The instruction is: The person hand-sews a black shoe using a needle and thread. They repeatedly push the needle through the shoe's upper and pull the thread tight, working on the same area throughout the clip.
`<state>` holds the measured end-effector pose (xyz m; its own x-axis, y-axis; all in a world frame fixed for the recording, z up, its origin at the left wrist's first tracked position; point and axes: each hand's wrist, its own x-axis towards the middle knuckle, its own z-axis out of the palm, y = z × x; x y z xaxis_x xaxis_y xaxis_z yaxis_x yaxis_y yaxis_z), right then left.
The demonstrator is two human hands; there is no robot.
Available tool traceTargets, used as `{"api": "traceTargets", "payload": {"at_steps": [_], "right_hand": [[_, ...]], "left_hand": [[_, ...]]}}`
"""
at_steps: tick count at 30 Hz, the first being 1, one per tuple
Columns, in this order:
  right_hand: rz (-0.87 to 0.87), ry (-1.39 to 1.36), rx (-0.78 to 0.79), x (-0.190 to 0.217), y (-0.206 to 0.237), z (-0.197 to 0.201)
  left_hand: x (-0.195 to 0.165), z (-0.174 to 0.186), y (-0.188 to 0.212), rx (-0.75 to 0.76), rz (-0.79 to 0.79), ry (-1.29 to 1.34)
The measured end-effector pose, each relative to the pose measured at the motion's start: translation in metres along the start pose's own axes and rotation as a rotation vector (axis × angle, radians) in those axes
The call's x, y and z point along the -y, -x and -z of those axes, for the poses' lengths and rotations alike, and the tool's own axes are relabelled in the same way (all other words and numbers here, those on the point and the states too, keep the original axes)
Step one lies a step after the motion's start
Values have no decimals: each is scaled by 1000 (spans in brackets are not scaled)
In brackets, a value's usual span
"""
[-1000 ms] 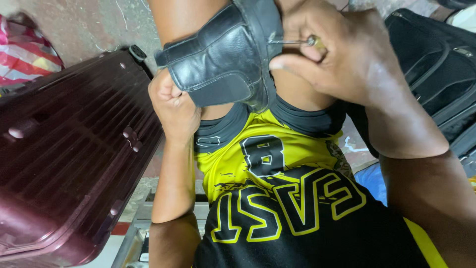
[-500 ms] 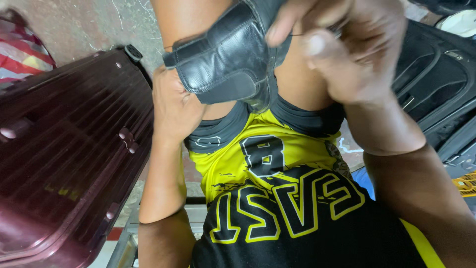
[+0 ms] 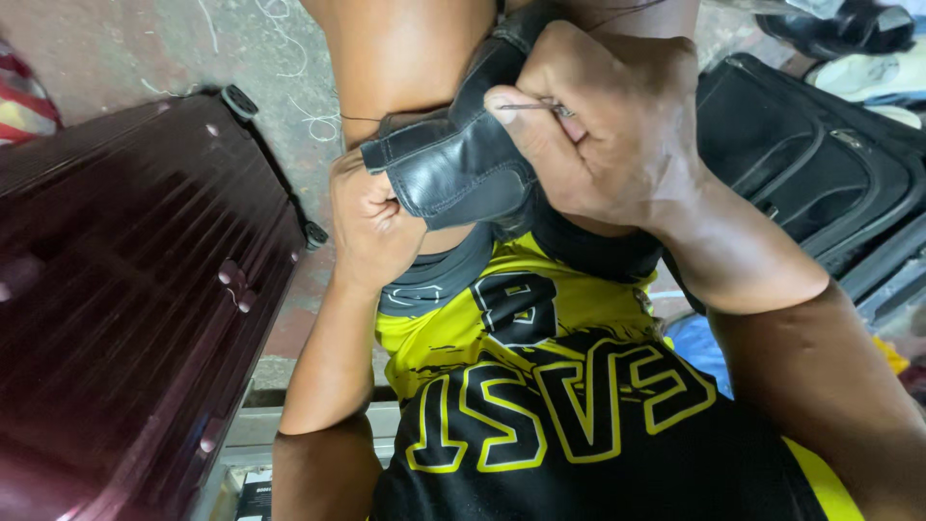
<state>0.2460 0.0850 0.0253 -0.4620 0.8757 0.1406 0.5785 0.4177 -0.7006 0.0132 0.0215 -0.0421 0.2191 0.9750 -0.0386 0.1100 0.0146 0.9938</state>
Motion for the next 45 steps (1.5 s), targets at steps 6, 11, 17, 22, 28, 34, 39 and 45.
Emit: {"api": "traceTargets", "payload": {"at_steps": [6, 11, 17, 22, 28, 34, 39, 45], "right_hand": [[14, -38, -22, -10, -1, -11], [-203, -747, -134, -37, 14, -1], [-107, -1201, -183, -52, 45, 2], [-268, -1197, -403, -50, 63, 16], [-332, -594, -362, -56, 101, 48], [-201, -156, -134, -42, 122, 66], [-70, -266, -181, -38, 113, 63], [39, -73, -119, -52, 103, 55]], "left_hand": [[10, 15, 6, 41, 101, 153], [-20, 13, -1, 0, 367, 432], [-70, -5, -1, 120, 361, 373], [-47, -37, -11, 28, 611, 917], [-7, -15, 2, -53, 536, 921], [-5, -10, 4, 120, 441, 917], [-11, -28, -7, 238, 435, 872], [-19, -37, -10, 385, 486, 779]]}}
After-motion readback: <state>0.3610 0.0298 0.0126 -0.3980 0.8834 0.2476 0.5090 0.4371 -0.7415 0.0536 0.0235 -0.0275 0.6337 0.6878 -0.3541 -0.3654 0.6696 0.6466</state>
